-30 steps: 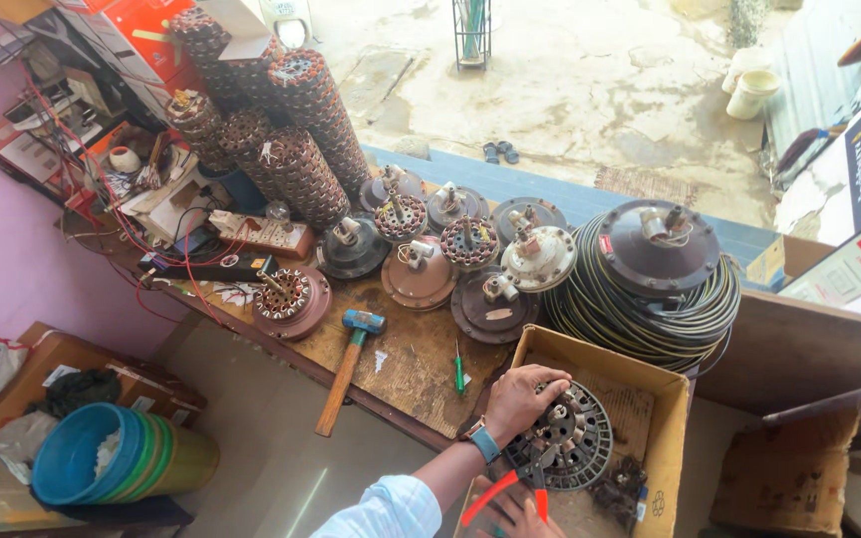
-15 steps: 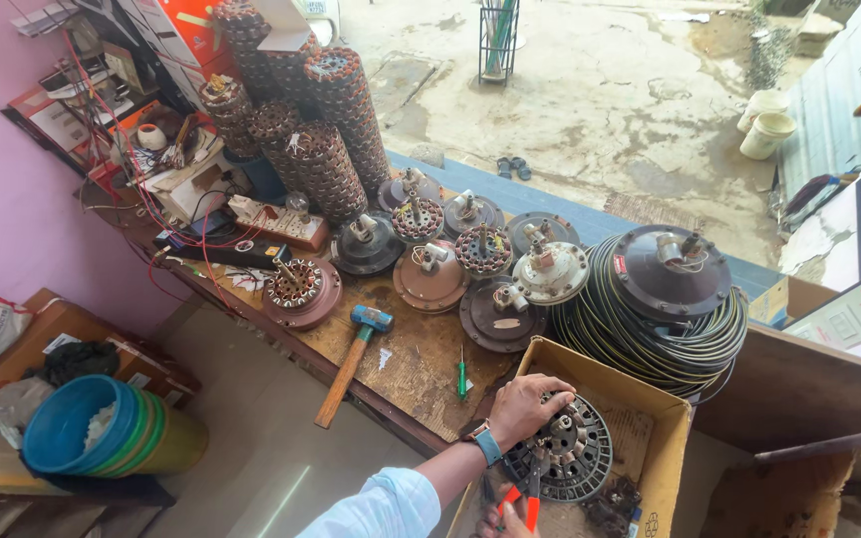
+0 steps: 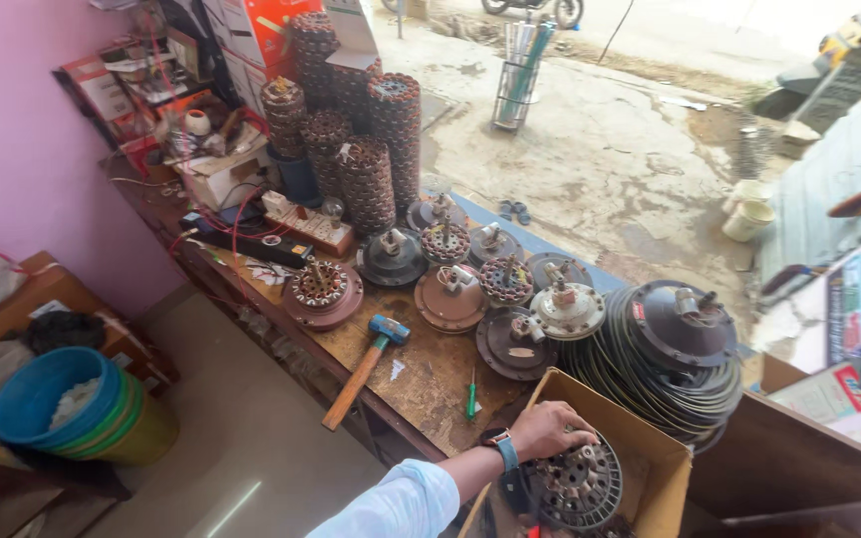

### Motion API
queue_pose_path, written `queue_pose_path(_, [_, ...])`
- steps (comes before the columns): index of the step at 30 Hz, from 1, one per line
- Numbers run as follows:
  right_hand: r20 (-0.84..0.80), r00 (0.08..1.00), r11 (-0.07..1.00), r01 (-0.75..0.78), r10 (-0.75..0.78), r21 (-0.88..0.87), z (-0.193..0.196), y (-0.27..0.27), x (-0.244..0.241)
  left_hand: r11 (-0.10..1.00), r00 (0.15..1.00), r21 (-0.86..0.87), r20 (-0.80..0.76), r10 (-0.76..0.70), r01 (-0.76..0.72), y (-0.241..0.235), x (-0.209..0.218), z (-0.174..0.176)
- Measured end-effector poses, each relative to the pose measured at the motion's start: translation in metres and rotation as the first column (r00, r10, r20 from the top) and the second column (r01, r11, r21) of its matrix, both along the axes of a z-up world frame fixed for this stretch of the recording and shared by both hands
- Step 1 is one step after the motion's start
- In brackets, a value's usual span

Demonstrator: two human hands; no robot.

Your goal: The person uses pliers to remove small metal pieces from a circular electrical component, likely a motor stator, held in a cardboard box. The person repeatedly picks up and removes debris from the component's slots.

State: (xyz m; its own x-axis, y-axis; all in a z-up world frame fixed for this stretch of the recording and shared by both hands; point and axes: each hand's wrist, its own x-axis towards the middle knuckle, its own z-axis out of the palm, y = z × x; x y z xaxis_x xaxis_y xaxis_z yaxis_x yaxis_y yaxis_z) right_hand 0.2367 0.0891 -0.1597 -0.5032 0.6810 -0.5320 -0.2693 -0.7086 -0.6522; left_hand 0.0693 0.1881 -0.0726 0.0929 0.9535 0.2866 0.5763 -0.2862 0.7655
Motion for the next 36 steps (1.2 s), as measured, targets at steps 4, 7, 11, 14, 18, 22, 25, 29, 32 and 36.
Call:
queue_pose_path(4, [0.125, 0.988, 0.993, 0.086, -0.096, 0.082, 0.033, -0.005, 0.027, 0.983, 0.993, -0.158, 0.054, 0.104, -0.095, 0.001, 0.005, 0.005])
queue_pose_path(7, [0.203, 0.960, 0.974, 0.165, -0.195, 0.158, 0.050, -0.010, 0.035, 0.925, 0.924, 0.163, 0.235, 0.303, -0.344, -0.009, 0.005, 0.018])
queue_pose_path(11, [0.304, 0.888, 0.905, 0.230, -0.346, 0.357, 0.089, 0.001, 0.032, 0.921, 0.815, 0.017, 0.472, 0.336, -0.389, -0.068, 0.008, 0.030])
queue_pose_path(14, [0.352, 0.780, 0.775, 0.254, -0.518, 0.578, 0.115, -0.020, 0.025, 0.906, 0.764, -0.405, 0.621, 0.173, 0.124, -0.110, 0.020, 0.027])
queue_pose_path(18, [0.367, 0.558, 0.513, 0.126, -0.744, 0.849, 0.122, -0.075, 0.042, 0.672, 0.325, -0.269, 0.945, 0.045, 0.690, -0.156, 0.077, 0.003])
queue_pose_path(22, [0.389, 0.458, 0.400, -0.078, -0.799, 0.913, 0.126, -0.072, 0.045, 0.621, 0.122, -0.270, 0.955, 0.272, 0.736, -0.165, 0.096, 0.000])
queue_pose_path(25, [0.449, 0.515, 0.479, -0.083, -0.731, 0.874, 0.129, -0.077, 0.049, 0.533, 0.452, -0.534, 0.844, 0.288, 0.656, -0.164, 0.073, 0.006])
queue_pose_path(29, [0.632, 0.614, 0.744, -0.107, -0.472, 0.660, 0.122, -0.084, 0.057, 0.504, 0.638, -0.655, 0.732, 0.238, 0.564, -0.170, 0.027, 0.016])
queue_pose_path(32, [0.595, 0.704, 0.816, -0.039, -0.387, 0.577, 0.109, -0.081, 0.049, 0.800, 0.912, -0.575, 0.400, 0.093, 0.170, -0.173, 0.008, 0.026])
queue_pose_path(36, [0.467, 0.834, 0.881, 0.048, -0.295, 0.470, 0.094, -0.072, 0.040, 0.997, 0.961, 0.005, 0.266, 0.078, -0.082, -0.140, -0.017, 0.028])
